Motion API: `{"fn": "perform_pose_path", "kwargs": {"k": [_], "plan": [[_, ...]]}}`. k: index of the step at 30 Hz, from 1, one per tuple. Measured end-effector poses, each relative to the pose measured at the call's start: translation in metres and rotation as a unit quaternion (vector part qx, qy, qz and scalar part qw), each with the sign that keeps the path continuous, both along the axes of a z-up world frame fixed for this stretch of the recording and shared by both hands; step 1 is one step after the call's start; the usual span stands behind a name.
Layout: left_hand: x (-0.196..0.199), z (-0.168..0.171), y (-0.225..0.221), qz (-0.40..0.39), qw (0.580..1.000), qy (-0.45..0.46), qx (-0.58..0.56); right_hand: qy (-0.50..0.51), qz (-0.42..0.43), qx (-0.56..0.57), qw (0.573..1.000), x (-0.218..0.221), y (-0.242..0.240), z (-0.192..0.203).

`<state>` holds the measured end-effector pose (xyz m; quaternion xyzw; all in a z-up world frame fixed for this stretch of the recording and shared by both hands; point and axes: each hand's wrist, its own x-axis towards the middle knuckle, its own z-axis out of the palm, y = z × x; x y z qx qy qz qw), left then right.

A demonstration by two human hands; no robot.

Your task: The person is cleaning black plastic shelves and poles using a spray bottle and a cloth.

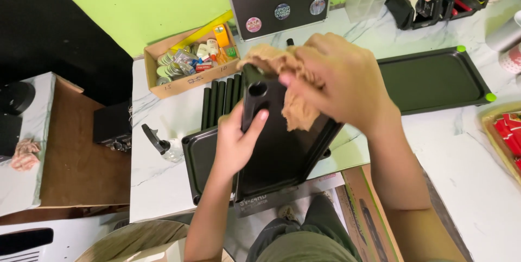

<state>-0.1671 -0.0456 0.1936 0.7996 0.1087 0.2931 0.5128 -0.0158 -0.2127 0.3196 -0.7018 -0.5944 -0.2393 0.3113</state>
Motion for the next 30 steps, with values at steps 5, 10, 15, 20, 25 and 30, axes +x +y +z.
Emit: {"fn": "perform_pose_path", "kwargs": {"k": [5, 10, 15, 20, 25, 30], "plan": [[-0.028, -0.004, -0.016, 0.041, 0.996, -0.068, 0.050, -0.084, -0.017, 0.032, 0.996, -0.039, -0.002, 0.009], [-0.037, 0.007, -0.029, 0.023, 0.991, -0.106, 0.074, -0.110, -0.043, 0.062, 0.991, -0.052, -0.008, 0.009], [-0.042, 0.020, -0.048, 0.023, 0.992, -0.117, 0.045, -0.117, -0.041, 0.089, 0.988, -0.061, -0.012, 0.033], [-0.039, -0.001, -0.049, 0.028, 0.990, -0.131, 0.039, -0.112, -0.032, 0.082, 0.990, -0.061, -0.012, 0.023], [-0.035, -0.035, -0.039, 0.032, 0.989, -0.138, 0.042, -0.083, -0.024, 0.069, 0.994, -0.054, -0.007, -0.010], [-0.029, -0.079, -0.023, 0.062, 0.983, -0.168, 0.039, -0.103, -0.005, 0.079, 0.991, -0.051, 0.007, -0.029]]}}
